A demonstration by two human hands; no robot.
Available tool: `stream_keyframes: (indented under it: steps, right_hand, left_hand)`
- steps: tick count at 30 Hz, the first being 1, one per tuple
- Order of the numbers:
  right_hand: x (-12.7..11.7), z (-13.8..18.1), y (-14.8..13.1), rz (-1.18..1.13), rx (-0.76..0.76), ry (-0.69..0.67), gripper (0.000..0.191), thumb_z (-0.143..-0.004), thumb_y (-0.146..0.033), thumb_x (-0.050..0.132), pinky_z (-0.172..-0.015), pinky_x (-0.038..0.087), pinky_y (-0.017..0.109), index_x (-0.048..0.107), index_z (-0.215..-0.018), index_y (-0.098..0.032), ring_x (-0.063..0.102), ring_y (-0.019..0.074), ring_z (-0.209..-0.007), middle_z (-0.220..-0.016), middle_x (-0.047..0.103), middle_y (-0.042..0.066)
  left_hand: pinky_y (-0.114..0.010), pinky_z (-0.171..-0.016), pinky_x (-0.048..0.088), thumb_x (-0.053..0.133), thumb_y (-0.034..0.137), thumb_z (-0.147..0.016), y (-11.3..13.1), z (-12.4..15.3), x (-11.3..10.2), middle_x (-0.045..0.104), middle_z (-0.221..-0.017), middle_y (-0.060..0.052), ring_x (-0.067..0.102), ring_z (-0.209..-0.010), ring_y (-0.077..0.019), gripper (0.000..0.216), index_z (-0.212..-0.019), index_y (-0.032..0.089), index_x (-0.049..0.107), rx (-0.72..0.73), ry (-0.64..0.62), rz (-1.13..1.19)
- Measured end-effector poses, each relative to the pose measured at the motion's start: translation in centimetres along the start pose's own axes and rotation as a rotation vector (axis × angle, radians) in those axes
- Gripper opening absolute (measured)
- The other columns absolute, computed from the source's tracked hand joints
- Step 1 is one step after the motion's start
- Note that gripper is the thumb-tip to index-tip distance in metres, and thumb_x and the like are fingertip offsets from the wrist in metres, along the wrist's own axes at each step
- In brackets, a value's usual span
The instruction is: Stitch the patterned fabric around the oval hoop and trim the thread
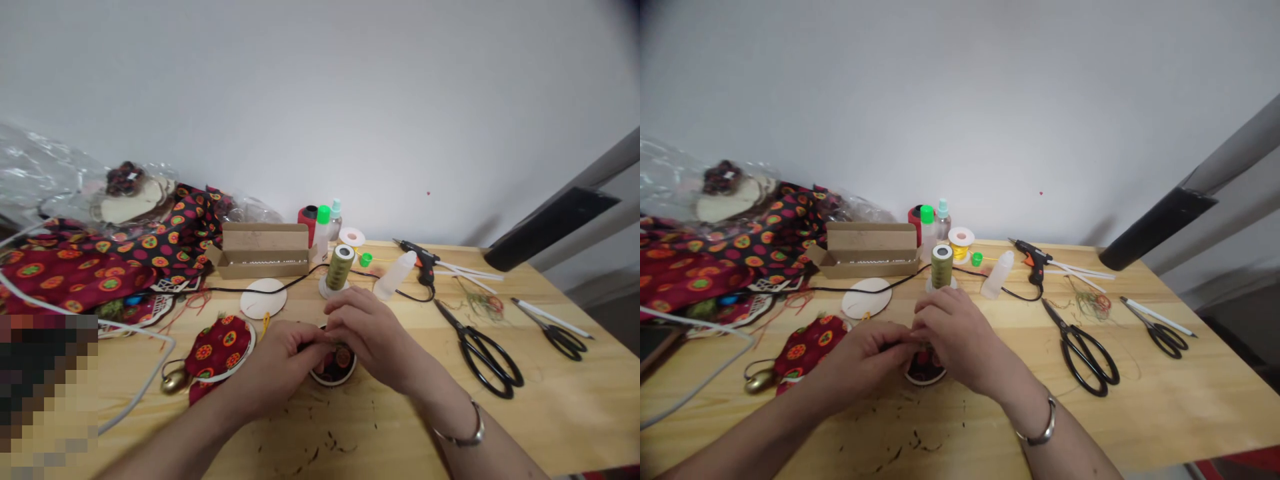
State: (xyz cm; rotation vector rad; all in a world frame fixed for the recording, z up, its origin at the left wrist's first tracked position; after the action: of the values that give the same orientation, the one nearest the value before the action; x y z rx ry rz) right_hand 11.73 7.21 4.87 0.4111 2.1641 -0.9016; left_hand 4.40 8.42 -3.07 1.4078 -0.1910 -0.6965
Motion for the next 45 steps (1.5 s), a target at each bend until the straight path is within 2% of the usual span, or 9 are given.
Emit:
stream_keyframes:
  steps: [3,6,9,14,18,21,24,36,45]
  right_hand:
    - [0.1,-0.1,1.9,-0.319,0.163,-0.048,0.014,-0.083,-0.009,0.051,-0.075,0.044,0.025,0.060,-0.075,-0.016,0.054,0.0125,-0.083,-0.089,0.060,0.003]
    - [1.5,0.4,3.8,-0.660,0.351,-0.130,0.009,-0.078,-0.014,0.059,-0.065,0.044,0.023,0.060,-0.070,-0.015,0.054,0.0111,-0.072,-0.079,0.059,0.001]
    - [3.4,1.2,5.0,-0.923,0.514,-0.181,0.009,-0.075,-0.020,0.064,-0.058,0.042,0.022,0.061,-0.069,-0.014,0.052,0.0095,-0.063,-0.068,0.058,0.000]
    - [6.6,2.6,6.2,-1.197,0.769,-0.134,0.020,-0.070,-0.031,0.068,-0.041,0.039,0.018,0.058,-0.070,-0.014,0.049,0.0072,-0.041,-0.051,0.058,-0.002]
    - [7.6,2.6,5.8,-1.250,0.807,-0.104,0.027,-0.071,-0.035,0.069,-0.033,0.030,0.014,0.058,-0.065,-0.012,0.042,0.0033,-0.034,-0.049,0.056,-0.002]
    - [7.5,2.7,6.0,-1.263,0.827,-0.041,0.028,-0.071,-0.036,0.069,-0.033,0.030,0.015,0.059,-0.065,-0.011,0.040,0.0023,-0.034,-0.051,0.054,-0.003]
    - [7.3,2.8,6.1,-1.291,0.847,0.031,0.028,-0.071,-0.035,0.070,-0.033,0.030,0.016,0.058,-0.064,-0.011,0.038,0.0026,-0.035,-0.050,0.052,-0.004]
    - [7.3,3.1,5.8,-1.338,0.901,0.085,0.031,-0.062,-0.035,0.076,-0.033,0.025,0.016,0.056,-0.059,-0.011,0.036,0.0021,-0.033,-0.046,0.052,-0.004]
    - [7.3,2.9,4.9,-1.390,0.900,0.086,0.031,-0.060,-0.032,0.078,-0.037,0.021,0.017,0.055,-0.060,-0.012,0.035,0.0017,-0.036,-0.048,0.051,-0.004]
  left_hand:
    - [-0.021,-0.055,0.034,0.053,0.023,-0.079,0.2,0.2,0.7,0.056,-0.056,0.003,0.047,-0.056,-0.0109,0.023,-0.063,0.016,0.068,0.017,-0.094,0.039]
    - [-0.021,-0.055,0.033,0.057,0.023,-0.076,0.2,0.5,0.9,0.058,-0.055,0.003,0.047,-0.055,-0.0100,0.019,-0.062,0.016,0.068,-0.010,-0.145,0.154]
    - [-0.020,-0.052,0.032,0.061,0.025,-0.075,0.0,0.6,0.9,0.059,-0.055,0.002,0.045,-0.052,-0.0085,0.018,-0.061,0.015,0.068,-0.050,-0.146,0.306]
    - [-0.019,-0.043,0.021,0.065,0.032,-0.074,-0.6,0.0,0.3,0.058,-0.053,0.001,0.036,-0.044,-0.0047,0.024,-0.060,0.013,0.066,-0.066,-0.091,0.564]
    - [-0.019,-0.040,0.011,0.068,0.032,-0.071,-1.6,-0.5,-0.5,0.051,-0.047,0.003,0.026,-0.038,-0.0021,0.027,-0.056,0.012,0.060,-0.102,0.008,0.719]
    - [-0.019,-0.040,0.011,0.069,0.031,-0.070,-1.7,-0.7,-0.8,0.045,-0.044,0.005,0.026,-0.038,-0.0020,0.027,-0.055,0.012,0.058,-0.107,0.053,0.790]
    - [-0.018,-0.039,0.014,0.069,0.030,-0.070,-1.4,-0.7,-1.1,0.047,-0.047,0.005,0.027,-0.038,-0.0017,0.026,-0.056,0.011,0.058,-0.095,0.097,0.801]
    - [-0.018,-0.039,0.021,0.064,0.032,-0.073,-1.5,-0.5,-3.5,0.058,-0.055,0.002,0.034,-0.041,-0.0039,0.022,-0.060,0.013,0.063,-0.050,0.282,0.486]
    - [-0.020,-0.041,0.024,0.063,0.033,-0.074,-0.9,0.0,-4.0,0.054,-0.051,0.005,0.032,-0.041,-0.0052,0.021,-0.063,0.015,0.065,-0.044,0.345,0.385]
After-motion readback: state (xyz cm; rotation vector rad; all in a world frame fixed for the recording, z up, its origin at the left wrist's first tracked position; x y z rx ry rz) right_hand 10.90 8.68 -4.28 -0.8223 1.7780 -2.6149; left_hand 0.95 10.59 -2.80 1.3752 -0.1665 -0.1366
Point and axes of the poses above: each hand's wrist, its own z-axis away from the middle knuckle, its own x-axis out of the palm, y = z × x, the point moved 10 cm from there along -z, towards the middle knuckle
